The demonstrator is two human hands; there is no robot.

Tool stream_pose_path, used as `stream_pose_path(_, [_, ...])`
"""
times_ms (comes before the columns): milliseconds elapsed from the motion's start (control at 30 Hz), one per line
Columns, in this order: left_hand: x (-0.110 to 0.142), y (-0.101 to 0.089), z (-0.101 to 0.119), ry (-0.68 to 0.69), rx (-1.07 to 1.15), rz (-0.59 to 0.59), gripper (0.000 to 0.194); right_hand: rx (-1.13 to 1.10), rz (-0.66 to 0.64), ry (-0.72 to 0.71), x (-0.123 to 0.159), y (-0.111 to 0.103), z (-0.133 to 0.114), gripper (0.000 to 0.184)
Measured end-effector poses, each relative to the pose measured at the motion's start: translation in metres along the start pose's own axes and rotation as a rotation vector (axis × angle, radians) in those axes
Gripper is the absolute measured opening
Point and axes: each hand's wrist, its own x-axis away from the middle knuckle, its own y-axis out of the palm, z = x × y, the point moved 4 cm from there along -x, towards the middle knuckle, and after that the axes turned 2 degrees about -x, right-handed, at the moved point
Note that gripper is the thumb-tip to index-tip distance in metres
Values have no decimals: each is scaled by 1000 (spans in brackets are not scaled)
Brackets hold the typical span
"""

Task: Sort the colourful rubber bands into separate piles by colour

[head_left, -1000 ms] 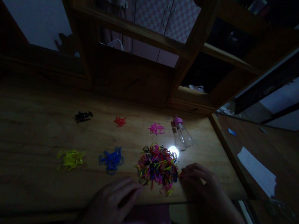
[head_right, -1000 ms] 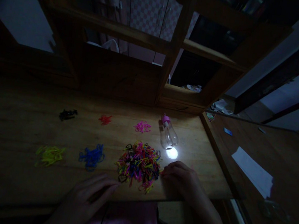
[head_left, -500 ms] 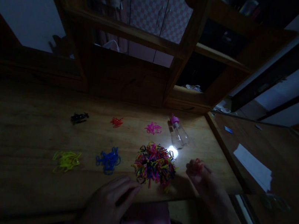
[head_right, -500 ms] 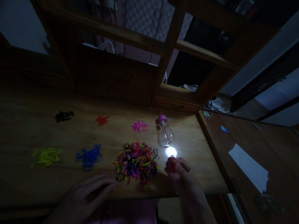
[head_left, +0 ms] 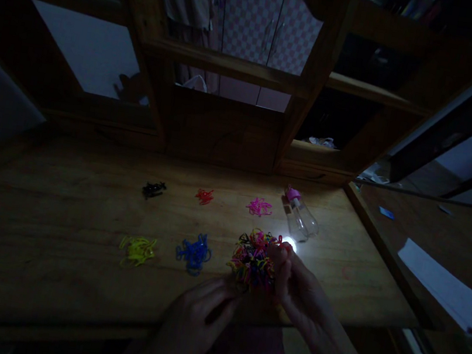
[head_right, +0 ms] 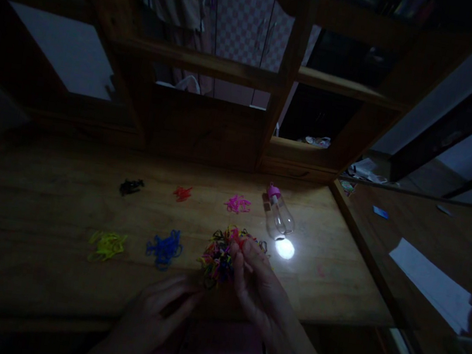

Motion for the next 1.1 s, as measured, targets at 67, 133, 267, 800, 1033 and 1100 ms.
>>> stream_pose_path(67, [-1,-1,2,-12,3,6,16,109,-39,-39,-7,9,2,26])
stream_pose_path(133, [-2,-1,4,-35,11,-8,14,305,-92,-88,-23,21,5,20])
stream_pose_path(267, [-5,-3,9,-55,24,-20,16,876,-278,-245,-86,60,5,18])
stream_pose_path(800, [-2,-9,12,-70,107,13,17,1886,-353,-788,-187,114,11,15])
stream_pose_path(1033, [-1,-6,8,-69,79,15,16,1614,-316,-814,-136,110,-45,24])
stream_pose_path(1100, [-2,-7,9,-78,80,23,15,1510,-256,-882,-105,100,-70,23])
